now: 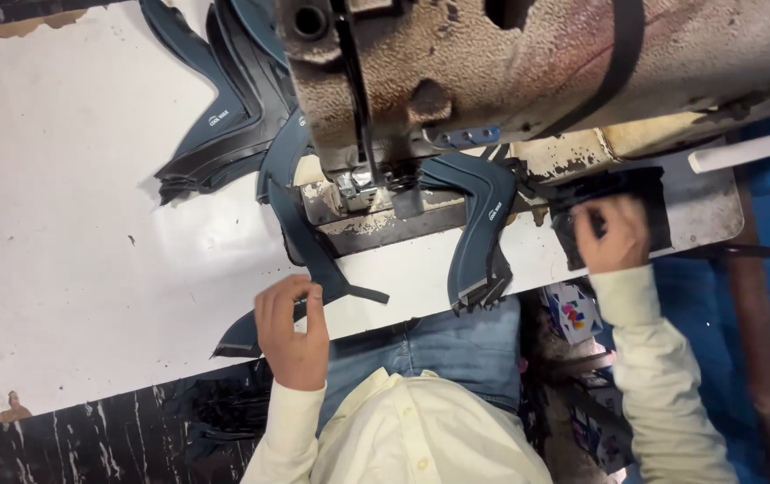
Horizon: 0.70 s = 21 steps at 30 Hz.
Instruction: The person operates a sewing machine to stitch dark blue, curved material pieces. They guide the material under the needle with both hands, then use a pair of purple scissors to trim the excess thread after each stitch. The person repeats this process for multiple pieces, stacking the finished items on the table.
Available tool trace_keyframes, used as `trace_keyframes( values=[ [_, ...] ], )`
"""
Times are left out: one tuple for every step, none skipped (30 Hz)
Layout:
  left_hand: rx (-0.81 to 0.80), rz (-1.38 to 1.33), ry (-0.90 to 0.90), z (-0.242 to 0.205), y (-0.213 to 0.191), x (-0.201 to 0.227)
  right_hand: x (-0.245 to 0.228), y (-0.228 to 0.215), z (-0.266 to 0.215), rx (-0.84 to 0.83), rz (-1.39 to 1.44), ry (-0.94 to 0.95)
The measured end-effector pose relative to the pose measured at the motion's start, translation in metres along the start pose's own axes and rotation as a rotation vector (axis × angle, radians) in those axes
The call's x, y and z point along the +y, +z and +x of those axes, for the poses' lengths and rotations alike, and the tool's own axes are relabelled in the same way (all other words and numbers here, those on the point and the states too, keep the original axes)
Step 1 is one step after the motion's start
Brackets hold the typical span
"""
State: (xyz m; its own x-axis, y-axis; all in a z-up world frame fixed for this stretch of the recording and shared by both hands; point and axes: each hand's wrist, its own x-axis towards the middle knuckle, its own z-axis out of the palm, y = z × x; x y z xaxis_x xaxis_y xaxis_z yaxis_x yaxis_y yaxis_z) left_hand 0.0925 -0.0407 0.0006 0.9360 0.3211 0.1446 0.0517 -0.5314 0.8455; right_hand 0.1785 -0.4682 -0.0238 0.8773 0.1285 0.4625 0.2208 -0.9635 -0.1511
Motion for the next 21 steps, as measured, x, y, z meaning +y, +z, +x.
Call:
trace_keyframes(
  values=[
    [0.034,0.13,0.061,0.005,0.001,-0.003,0.012,0.013,-0.016,-0.117,0.12,0.139],
    [0.035,0.129,0.059,0.004,0.003,-0.009,0.011,0.014,-0.017,-0.118,0.119,0.137],
    [0.03,0.24,0.1,0.004,0.006,-0.015,0.01,0.016,-0.018,-0.151,0.211,0.209],
    [0.027,0.352,0.14,0.003,0.008,-0.022,0.009,0.019,-0.019,-0.185,0.307,0.278],
    [0.032,0.354,0.137,0.003,0.011,-0.025,0.018,0.023,-0.021,-0.186,0.309,0.273],
    [0.014,0.401,0.136,0.002,0.012,-0.029,0.026,0.027,-0.025,-0.202,0.294,0.268],
    [-0.003,0.448,0.135,0.001,0.014,-0.032,0.035,0.03,-0.03,-0.218,0.279,0.262],
    [-0.003,0.449,0.133,0.001,0.015,-0.034,0.039,0.032,-0.032,-0.219,0.279,0.261],
    [-0.01,0.468,0.129,0.001,0.016,-0.035,0.043,0.033,-0.034,-0.259,0.39,0.359],
    [-0.016,0.485,0.125,0.001,0.018,-0.037,0.048,0.034,-0.035,-0.299,0.5,0.456],
    [-0.015,0.483,0.124,0.002,0.019,-0.038,0.051,0.035,-0.039,-0.299,0.499,0.454],
    [-0.013,0.491,0.121,0.001,0.02,-0.039,0.054,0.037,-0.044,-0.31,0.61,0.505],
    [-0.012,0.499,0.117,0.001,0.021,-0.039,0.056,0.039,-0.048,-0.321,0.72,0.556],
    [-0.007,0.502,0.115,0.002,0.022,-0.041,0.022,0.024,-0.028,-0.323,0.724,0.552],
    [0.002,0.499,0.12,0.004,0.024,-0.042,-0.011,0.008,-0.009,-0.347,0.861,0.613],
    [0.006,0.496,0.126,0.004,0.025,-0.043,-0.045,-0.009,0.008,-0.372,0.998,0.679],
    [0.006,0.499,0.124,0.003,0.026,-0.045,-0.071,-0.014,0.023,-0.375,1.0,0.679],
    [0.017,0.499,0.139,0.004,0.029,-0.046,-0.097,-0.019,0.039,-0.446,1.132,0.619],
    [0.028,0.499,0.155,0.005,0.032,-0.048,-0.122,-0.025,0.056,-0.518,1.263,0.554],
    [0.028,0.501,0.154,0.005,0.032,-0.048,-0.139,-0.019,0.07,-0.519,1.264,0.554],
    [0.031,0.516,0.162,0.005,0.033,-0.048,-0.156,-0.013,0.085,-0.5,1.368,0.453]
  ],
)
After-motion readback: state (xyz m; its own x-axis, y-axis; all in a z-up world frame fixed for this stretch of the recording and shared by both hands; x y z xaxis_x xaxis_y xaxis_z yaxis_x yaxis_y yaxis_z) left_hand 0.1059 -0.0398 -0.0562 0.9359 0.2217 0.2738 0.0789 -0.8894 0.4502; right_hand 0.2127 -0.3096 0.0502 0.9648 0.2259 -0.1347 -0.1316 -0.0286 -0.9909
